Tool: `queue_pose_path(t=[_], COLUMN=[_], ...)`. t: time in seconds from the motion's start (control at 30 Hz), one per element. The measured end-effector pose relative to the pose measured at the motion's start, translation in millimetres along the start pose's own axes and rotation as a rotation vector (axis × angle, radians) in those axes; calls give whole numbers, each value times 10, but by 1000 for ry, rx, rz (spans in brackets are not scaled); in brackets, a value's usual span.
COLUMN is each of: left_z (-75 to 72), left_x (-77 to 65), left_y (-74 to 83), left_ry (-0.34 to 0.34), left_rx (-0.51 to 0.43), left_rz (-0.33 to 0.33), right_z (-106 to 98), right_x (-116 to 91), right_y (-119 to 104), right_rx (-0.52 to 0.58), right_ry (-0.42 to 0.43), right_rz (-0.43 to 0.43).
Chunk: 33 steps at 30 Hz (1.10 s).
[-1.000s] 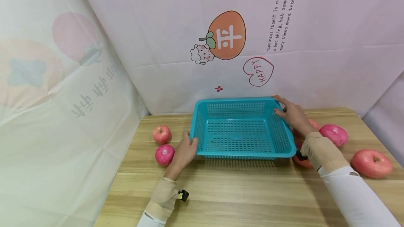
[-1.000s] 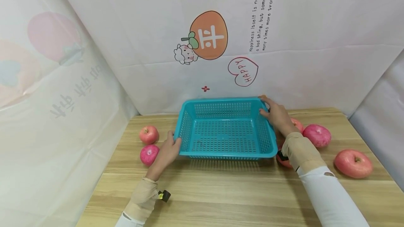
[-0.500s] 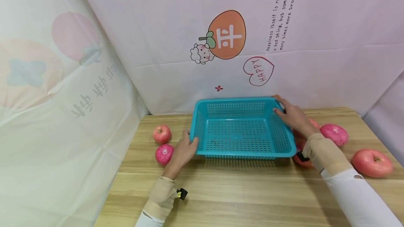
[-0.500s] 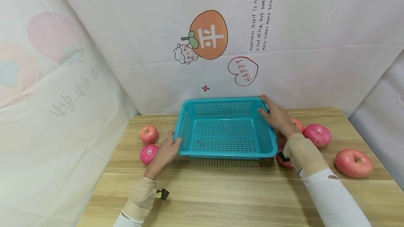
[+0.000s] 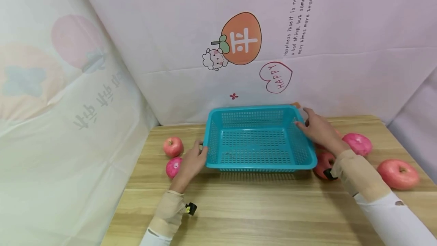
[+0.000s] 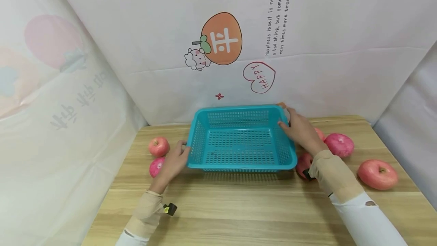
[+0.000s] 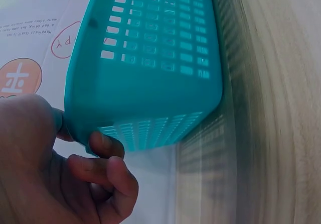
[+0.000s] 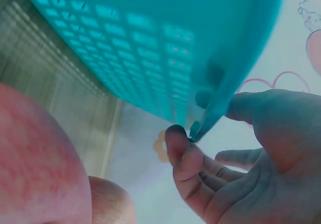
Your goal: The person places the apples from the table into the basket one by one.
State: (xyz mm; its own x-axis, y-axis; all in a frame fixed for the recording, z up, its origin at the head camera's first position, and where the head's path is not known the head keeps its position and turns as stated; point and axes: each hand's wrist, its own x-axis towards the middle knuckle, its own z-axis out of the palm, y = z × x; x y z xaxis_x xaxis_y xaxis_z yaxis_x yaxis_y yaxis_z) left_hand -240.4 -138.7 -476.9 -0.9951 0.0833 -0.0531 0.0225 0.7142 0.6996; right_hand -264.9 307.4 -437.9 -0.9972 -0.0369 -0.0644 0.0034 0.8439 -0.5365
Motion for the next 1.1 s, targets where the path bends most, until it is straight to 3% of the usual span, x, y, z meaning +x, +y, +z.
queue_pose_path(t=[0.3,0.63,1.1], left_z=[-110,-240,-433], left_x=[13,8,-15], left_y=[-16,-83,-272], left_ry=[51,104,80], left_rx=[-3,40,30], left_rz=[33,83,196], right_z=[48,235,341], right_x=[-247,-367,-358], right_y=[-41,-1,-8], right_rx=[11,47,45], right_ry=[8,32,67], right_rz=[-1,1,23])
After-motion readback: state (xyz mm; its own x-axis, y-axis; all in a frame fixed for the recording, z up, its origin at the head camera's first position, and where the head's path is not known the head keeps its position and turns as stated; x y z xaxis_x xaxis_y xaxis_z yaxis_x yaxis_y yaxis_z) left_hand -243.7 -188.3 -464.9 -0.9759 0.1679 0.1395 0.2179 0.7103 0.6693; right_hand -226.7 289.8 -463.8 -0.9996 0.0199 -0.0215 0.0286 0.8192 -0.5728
